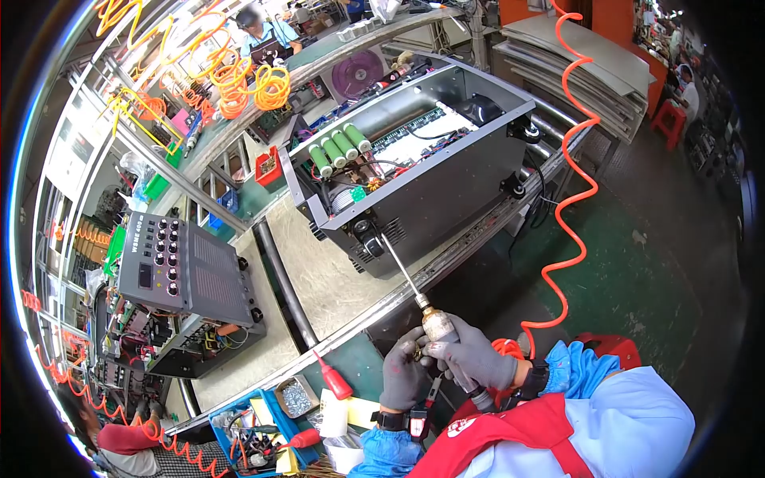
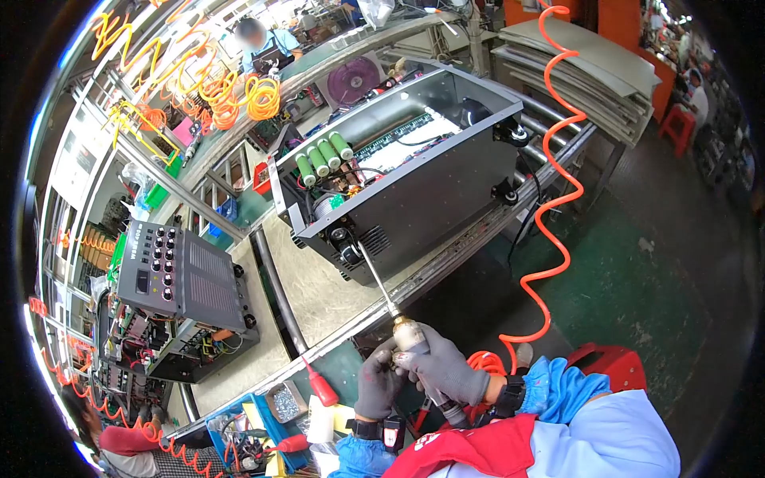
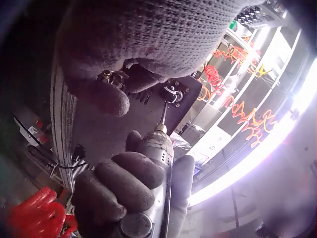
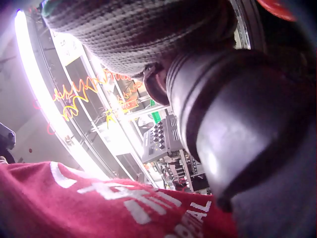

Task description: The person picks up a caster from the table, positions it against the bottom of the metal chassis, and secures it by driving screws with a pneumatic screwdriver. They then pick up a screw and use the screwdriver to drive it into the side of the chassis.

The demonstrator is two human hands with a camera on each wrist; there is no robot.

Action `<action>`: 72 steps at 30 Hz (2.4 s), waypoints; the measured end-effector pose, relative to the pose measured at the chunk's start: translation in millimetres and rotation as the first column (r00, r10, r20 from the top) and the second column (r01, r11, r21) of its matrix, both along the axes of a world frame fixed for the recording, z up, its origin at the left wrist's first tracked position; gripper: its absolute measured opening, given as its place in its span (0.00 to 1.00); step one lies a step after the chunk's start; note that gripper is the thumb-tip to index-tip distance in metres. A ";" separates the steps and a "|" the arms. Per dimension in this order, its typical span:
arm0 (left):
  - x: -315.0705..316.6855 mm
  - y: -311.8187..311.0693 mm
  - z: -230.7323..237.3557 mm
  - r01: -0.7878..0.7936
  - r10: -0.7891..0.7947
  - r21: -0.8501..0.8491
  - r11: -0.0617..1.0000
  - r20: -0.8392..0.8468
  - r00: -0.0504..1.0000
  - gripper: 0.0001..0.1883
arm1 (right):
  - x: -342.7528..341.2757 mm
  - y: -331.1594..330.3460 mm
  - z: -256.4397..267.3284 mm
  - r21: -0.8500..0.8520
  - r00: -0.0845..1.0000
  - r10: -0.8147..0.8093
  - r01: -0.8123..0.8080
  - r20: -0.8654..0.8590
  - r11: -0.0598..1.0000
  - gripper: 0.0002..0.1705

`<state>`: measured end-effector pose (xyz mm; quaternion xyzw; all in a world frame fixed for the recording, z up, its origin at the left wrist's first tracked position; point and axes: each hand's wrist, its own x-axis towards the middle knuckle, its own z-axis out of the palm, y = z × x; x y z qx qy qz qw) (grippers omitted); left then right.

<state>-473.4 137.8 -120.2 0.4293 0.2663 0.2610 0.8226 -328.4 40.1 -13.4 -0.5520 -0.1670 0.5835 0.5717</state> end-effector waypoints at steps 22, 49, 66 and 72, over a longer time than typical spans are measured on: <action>-22.0 -4.3 -0.7 -0.004 -0.007 -0.173 0.985 -0.063 0.998 0.14 | 2.3 0.5 7.9 -0.013 0.998 0.022 -0.021 0.061 1.000 0.35; -22.3 15.2 24.8 -0.098 0.313 -0.546 0.832 0.315 0.896 0.15 | 56.4 -137.1 -13.7 -0.298 0.595 0.627 -0.562 0.502 0.772 0.56; -56.7 -79.9 46.9 -0.552 0.534 -0.013 0.834 -0.234 0.813 0.16 | 92.5 -171.2 -28.9 -0.384 0.316 0.787 -0.738 0.529 0.555 0.58; -85.2 -103.8 13.3 -0.578 0.563 0.030 0.816 -0.276 0.779 0.13 | 88.2 -164.0 -33.5 -0.325 0.324 0.820 -0.800 0.473 0.504 0.56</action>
